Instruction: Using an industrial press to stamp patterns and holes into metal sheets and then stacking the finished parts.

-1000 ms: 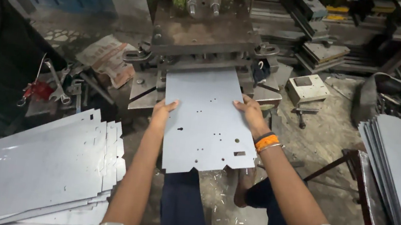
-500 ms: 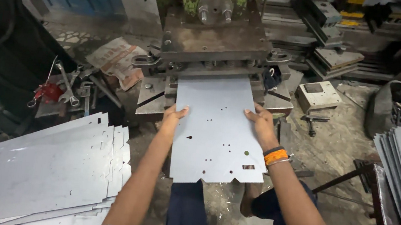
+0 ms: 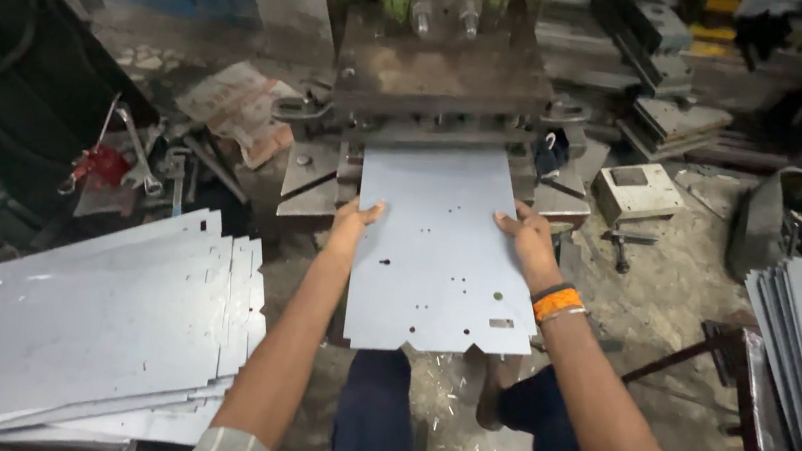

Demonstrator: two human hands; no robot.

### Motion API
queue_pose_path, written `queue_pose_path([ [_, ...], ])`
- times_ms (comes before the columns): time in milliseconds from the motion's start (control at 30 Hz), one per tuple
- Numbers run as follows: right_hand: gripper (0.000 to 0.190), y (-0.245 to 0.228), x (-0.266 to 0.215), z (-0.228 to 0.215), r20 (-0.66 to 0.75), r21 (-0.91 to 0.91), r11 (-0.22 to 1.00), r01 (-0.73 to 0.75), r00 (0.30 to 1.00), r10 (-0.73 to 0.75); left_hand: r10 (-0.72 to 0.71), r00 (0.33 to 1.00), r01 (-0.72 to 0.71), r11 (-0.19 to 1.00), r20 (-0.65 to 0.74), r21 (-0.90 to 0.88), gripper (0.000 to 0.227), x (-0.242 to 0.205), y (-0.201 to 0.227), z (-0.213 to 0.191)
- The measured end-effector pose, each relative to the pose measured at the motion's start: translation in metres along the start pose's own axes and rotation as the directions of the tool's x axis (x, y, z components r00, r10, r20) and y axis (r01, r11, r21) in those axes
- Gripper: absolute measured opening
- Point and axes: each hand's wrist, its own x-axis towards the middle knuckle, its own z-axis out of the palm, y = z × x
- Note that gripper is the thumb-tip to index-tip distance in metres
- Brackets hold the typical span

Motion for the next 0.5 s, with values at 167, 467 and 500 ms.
queue_pose_path([
  [167, 0.044, -0.02, -0.018, 0.007, -0.012, -0.055, 0.998, 0.015, 1.0, -0.016, 0.002, 1.0, -0.002, 1.0, -0.001, 0.003, 0.059, -0.008, 0.016, 0.007],
  [467, 0.046, -0.02, -0.012, 0.008, -0.013, -0.055, 0.998, -0.033, 0.999, 0.033, -0.045, 0.996, 0.056, 0.987, -0.077, 0.153, 0.055, -0.013, 0.023, 0.014],
  [500, 0.045, -0.02, -0.014, 0.007, -0.018, -0.056, 0.998, -0.034, 0.999, 0.033, -0.059, 0.995, 0.075, 0.974, -0.08, 0.213, 0.054, -0.006, 0.017, 0.012],
])
